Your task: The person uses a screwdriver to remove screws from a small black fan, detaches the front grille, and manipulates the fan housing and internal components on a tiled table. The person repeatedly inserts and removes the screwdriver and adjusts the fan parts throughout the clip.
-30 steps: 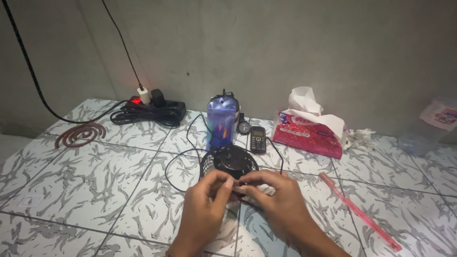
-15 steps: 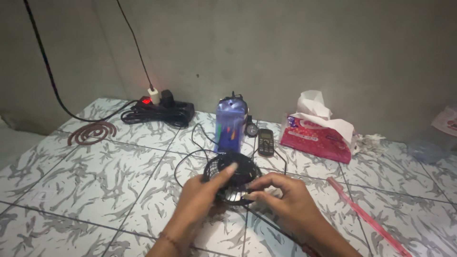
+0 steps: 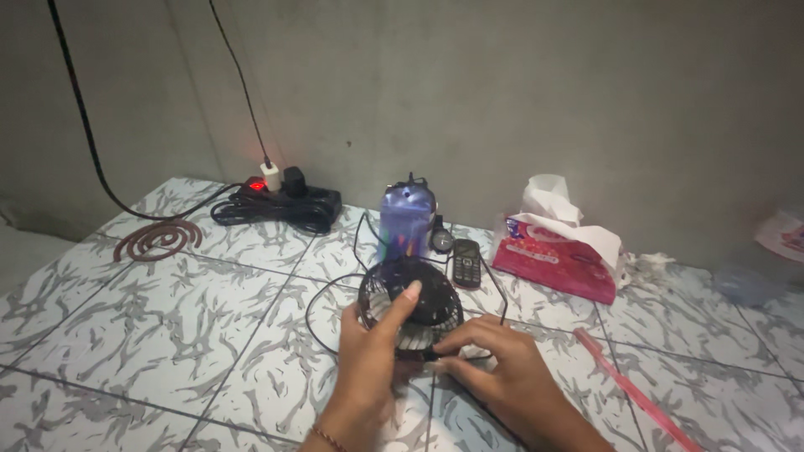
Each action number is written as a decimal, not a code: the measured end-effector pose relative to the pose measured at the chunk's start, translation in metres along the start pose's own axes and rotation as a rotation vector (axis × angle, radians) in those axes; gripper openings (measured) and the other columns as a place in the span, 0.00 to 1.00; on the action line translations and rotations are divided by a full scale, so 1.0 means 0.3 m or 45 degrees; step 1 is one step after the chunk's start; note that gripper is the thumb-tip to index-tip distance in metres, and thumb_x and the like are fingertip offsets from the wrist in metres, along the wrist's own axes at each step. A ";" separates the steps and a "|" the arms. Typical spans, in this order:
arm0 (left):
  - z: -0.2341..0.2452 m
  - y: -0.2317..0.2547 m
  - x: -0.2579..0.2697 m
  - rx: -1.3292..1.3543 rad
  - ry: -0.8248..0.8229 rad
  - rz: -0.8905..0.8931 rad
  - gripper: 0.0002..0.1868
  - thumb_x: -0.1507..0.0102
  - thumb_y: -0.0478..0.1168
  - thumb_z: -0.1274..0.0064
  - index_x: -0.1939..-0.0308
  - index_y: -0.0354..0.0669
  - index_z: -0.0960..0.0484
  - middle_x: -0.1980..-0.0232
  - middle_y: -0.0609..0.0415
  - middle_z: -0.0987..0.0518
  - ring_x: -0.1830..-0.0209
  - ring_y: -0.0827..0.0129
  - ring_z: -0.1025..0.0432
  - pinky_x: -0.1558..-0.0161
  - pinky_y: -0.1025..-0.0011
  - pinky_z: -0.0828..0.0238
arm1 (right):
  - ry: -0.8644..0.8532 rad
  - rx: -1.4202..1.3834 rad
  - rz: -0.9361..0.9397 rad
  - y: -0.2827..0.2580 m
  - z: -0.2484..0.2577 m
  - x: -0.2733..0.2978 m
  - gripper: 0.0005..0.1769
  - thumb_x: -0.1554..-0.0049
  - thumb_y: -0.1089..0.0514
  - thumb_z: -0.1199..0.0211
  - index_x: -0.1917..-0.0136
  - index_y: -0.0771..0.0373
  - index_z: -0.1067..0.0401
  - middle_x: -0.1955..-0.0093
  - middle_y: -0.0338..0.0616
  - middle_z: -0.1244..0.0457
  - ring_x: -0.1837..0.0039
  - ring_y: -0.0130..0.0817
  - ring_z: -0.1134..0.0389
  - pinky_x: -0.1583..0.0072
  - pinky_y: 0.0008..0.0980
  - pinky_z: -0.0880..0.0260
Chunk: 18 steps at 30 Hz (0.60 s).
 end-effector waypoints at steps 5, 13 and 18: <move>-0.018 -0.006 0.008 0.158 -0.150 -0.038 0.30 0.47 0.44 0.36 0.48 0.28 0.28 0.60 0.43 0.19 0.75 0.62 0.20 0.80 0.64 0.18 | 0.002 0.025 -0.006 0.008 0.002 -0.002 0.09 0.54 0.64 0.27 0.56 0.61 0.19 0.59 0.41 0.27 0.53 0.33 0.25 0.48 0.32 0.26; -0.007 -0.013 0.013 0.283 -0.203 -0.024 0.18 0.43 0.41 0.38 0.55 0.32 0.19 0.65 0.46 0.16 0.75 0.64 0.20 0.78 0.67 0.19 | 0.000 0.012 0.124 0.024 0.000 0.001 0.11 0.56 0.66 0.26 0.57 0.62 0.19 0.57 0.40 0.26 0.48 0.34 0.29 0.45 0.32 0.27; 0.000 -0.007 0.018 0.295 -0.195 -0.055 0.17 0.43 0.41 0.37 0.56 0.32 0.18 0.64 0.47 0.15 0.73 0.65 0.19 0.75 0.67 0.19 | -0.125 0.052 0.171 0.059 0.000 0.004 0.12 0.57 0.69 0.27 0.57 0.62 0.18 0.57 0.39 0.26 0.48 0.34 0.28 0.44 0.33 0.27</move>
Point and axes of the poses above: each hand's wrist, its own x-axis away from the middle knuckle, its own z-axis out of the back of the hand, y = z × x, the point moved 6 cm from there along -x, towards the middle knuckle
